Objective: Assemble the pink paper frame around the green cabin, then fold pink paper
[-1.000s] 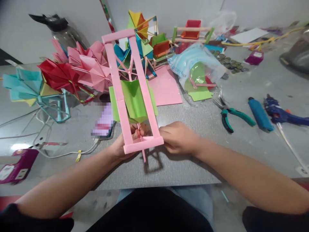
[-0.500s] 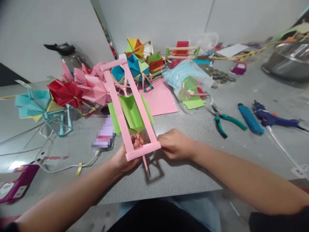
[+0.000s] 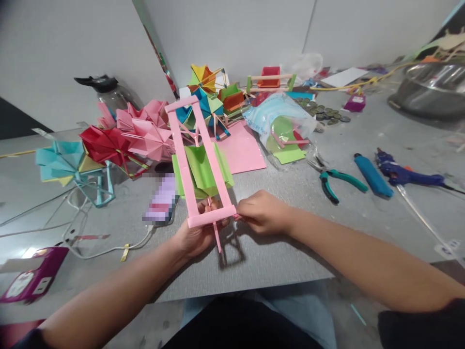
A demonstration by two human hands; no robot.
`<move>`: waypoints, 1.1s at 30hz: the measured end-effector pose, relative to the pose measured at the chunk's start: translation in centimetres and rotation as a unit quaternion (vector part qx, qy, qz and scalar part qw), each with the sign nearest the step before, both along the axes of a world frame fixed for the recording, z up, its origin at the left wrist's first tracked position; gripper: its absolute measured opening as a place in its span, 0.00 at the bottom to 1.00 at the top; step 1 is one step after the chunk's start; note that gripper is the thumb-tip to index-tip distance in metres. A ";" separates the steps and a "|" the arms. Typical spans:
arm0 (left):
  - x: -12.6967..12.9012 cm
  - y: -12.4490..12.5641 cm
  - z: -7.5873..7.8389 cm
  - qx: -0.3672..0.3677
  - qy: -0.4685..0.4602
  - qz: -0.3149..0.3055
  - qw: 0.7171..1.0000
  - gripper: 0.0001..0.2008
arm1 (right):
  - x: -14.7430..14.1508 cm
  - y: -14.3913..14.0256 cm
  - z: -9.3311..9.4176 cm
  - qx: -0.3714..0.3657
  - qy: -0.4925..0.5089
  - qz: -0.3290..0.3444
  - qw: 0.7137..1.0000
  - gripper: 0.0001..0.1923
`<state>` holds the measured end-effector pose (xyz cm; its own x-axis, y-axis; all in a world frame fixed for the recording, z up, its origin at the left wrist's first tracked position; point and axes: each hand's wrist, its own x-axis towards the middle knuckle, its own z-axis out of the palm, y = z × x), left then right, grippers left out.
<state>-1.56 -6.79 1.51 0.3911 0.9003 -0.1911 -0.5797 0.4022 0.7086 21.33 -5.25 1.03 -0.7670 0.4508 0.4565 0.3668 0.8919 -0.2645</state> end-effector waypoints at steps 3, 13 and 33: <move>0.2 -0.1 0.2 -0.001 0.012 -0.011 1.000 0.23 | -0.7 -0.4 -0.1 0.004 0.031 -0.014 0.999 0.09; 0.0 -0.2 0.1 0.015 0.030 -0.004 0.999 0.28 | -0.1 -0.1 0.1 0.002 0.051 0.023 0.998 0.13; 0.3 -0.5 0.6 0.008 0.044 -0.014 0.999 0.27 | -1.7 -1.4 0.4 0.012 0.018 -0.001 1.000 0.10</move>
<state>-1.31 -7.26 2.07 0.3987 0.8923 -0.2118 -0.5035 0.4060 0.7626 19.66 -6.67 1.43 -0.7491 0.4412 0.4942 0.3603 0.8973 -0.2551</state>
